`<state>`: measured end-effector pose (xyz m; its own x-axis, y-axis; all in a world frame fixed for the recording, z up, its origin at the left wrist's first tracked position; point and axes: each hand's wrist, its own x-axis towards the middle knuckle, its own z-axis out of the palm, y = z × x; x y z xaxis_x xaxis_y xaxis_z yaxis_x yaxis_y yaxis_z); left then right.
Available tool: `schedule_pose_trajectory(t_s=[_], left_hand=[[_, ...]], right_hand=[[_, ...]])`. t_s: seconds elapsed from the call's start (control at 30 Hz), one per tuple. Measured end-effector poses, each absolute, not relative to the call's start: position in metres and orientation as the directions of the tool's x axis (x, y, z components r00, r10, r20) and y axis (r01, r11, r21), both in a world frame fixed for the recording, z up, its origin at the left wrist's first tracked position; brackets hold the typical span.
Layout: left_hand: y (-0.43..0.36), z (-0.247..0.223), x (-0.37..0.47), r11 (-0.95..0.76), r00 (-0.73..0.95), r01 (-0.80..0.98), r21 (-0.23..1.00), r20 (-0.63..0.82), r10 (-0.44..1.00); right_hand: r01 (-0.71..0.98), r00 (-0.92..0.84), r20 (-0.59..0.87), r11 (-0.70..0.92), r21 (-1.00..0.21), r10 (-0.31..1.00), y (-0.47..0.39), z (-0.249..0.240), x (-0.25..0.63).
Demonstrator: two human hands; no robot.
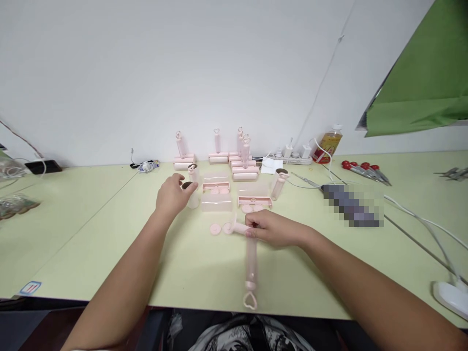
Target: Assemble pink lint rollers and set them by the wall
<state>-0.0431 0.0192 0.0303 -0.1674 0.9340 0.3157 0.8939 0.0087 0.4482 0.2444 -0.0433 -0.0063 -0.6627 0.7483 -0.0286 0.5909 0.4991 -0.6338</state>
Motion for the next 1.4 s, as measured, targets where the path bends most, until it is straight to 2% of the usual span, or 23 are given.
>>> schedule_pose_trajectory(t_s=[0.1,0.17,0.23,0.3,0.37,0.43,0.5,0.63,0.73,0.83,0.9,1.17,1.23,1.3,1.4], left_hand=[[0.001,0.043,-0.036,-0.072,-0.180,0.887,0.456,0.486,0.855],[-0.014,0.048,-0.026,-0.215,-0.081,0.835,0.507,0.499,0.863],[-0.029,0.047,-0.013,-0.386,0.190,0.740,0.550,0.379,0.906],[-0.042,0.040,0.002,-0.504,0.481,0.666,0.550,0.198,0.854],[-0.049,0.031,0.014,-0.555,0.608,0.656,0.512,0.078,0.790],[-0.050,0.023,0.020,-0.574,0.643,0.662,0.482,0.028,0.765],[-0.047,0.018,0.021,-0.590,0.663,0.641,0.491,0.034,0.748],[-0.039,0.018,0.015,-0.618,0.662,0.553,0.559,0.157,0.733],[-0.038,0.020,0.013,-0.669,0.673,0.491,0.558,0.244,0.698],[-0.038,0.018,0.013,-0.706,0.718,0.451,0.546,0.248,0.650],[-0.038,0.016,0.013,-0.714,0.738,0.450,0.536,0.227,0.636],[-0.036,0.011,0.012,-0.713,0.721,0.540,0.447,0.192,0.666],[-0.031,0.012,0.010,-0.650,0.645,0.586,0.484,0.206,0.736],[-0.026,0.014,0.007,-0.558,0.503,0.602,0.571,0.272,0.820],[-0.021,0.018,0.001,-0.474,0.346,0.499,0.725,0.335,0.876]], right_hand=[[0.531,-0.606,0.072,0.471,-0.704,0.792,-0.036,-0.012,0.245],[0.495,-0.534,0.136,0.439,-0.750,0.835,-0.033,-0.016,0.244],[0.460,-0.441,0.205,0.417,-0.784,0.874,-0.032,-0.021,0.241],[0.437,-0.336,0.254,0.389,-0.811,0.907,-0.034,-0.026,0.236],[0.420,-0.251,0.257,0.344,-0.840,0.933,-0.037,-0.029,0.229],[0.351,-0.216,0.237,0.302,-0.886,0.947,-0.042,-0.028,0.223],[0.197,-0.195,0.214,0.252,-0.947,0.957,-0.045,-0.026,0.219],[-0.195,-0.135,0.088,0.061,-0.979,0.987,-0.048,-0.016,0.217],[-0.300,-0.315,-0.009,-0.109,-0.948,0.949,-0.050,-0.011,0.219],[-0.265,-0.525,-0.010,-0.175,-0.948,0.851,-0.054,-0.012,0.220],[-0.260,-0.587,0.013,-0.173,-0.950,0.809,-0.054,-0.015,0.221],[-0.216,-0.597,0.043,-0.109,-0.970,0.801,-0.054,-0.013,0.222],[-0.181,-0.570,0.035,-0.083,-0.980,0.821,-0.056,-0.013,0.220],[-0.104,-0.498,0.041,-0.013,-0.994,0.866,-0.057,-0.014,0.219],[0.218,-0.375,0.130,0.224,-0.950,0.918,-0.056,-0.020,0.218]])
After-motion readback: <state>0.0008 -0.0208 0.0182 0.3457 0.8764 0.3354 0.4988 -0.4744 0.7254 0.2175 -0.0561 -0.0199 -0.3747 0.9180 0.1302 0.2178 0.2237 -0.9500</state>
